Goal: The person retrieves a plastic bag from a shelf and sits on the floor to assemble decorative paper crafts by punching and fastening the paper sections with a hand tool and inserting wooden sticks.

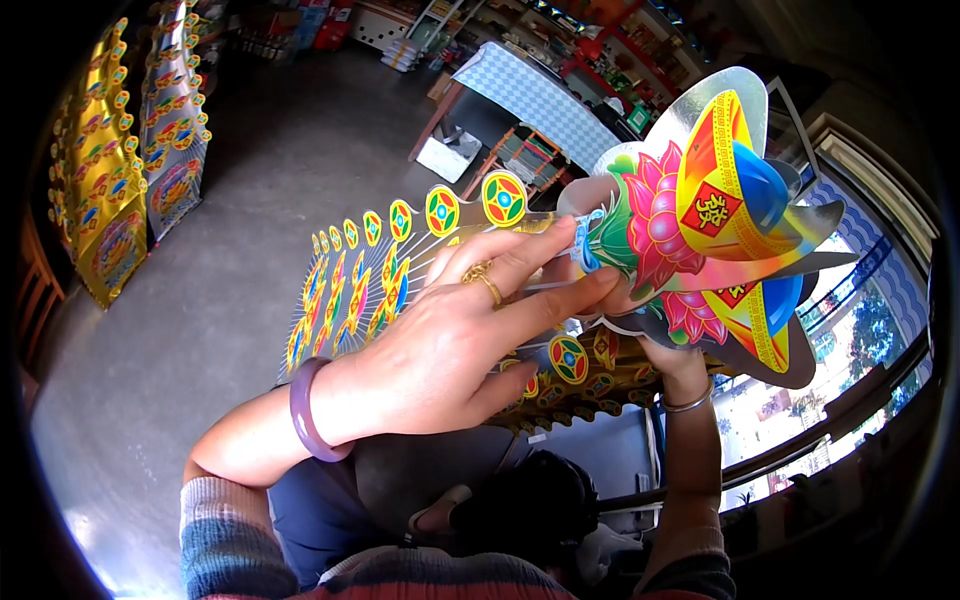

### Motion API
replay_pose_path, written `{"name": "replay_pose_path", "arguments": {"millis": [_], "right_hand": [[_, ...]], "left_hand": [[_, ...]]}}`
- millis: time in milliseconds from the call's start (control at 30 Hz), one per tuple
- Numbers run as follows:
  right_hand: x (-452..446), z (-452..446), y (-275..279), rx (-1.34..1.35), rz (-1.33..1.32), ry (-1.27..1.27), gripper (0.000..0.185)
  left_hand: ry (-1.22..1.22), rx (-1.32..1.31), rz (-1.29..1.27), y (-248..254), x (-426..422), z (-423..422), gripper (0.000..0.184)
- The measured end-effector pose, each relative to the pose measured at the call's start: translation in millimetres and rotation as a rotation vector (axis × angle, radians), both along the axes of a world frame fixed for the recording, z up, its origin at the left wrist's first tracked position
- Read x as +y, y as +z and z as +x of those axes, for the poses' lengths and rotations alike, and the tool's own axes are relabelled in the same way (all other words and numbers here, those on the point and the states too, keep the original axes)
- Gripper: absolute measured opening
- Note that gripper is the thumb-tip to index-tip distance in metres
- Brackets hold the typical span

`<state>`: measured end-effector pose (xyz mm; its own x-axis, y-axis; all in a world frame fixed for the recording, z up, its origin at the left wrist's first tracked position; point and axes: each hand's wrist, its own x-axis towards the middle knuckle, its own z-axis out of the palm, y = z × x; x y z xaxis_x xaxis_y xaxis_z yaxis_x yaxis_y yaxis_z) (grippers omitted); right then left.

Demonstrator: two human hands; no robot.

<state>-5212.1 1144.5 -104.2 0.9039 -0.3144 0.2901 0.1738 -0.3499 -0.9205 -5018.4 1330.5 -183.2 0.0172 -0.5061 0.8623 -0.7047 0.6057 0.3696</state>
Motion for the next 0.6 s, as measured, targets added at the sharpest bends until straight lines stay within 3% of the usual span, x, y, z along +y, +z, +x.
{"name": "replay_pose_path", "arguments": {"millis": [600], "right_hand": [[-1.2,13.8,-4.9,0.012,0.038,0.022,0.049]], "left_hand": [[0.004,-0.001,-0.019,-2.9,1.9,-1.3,0.074]]}}
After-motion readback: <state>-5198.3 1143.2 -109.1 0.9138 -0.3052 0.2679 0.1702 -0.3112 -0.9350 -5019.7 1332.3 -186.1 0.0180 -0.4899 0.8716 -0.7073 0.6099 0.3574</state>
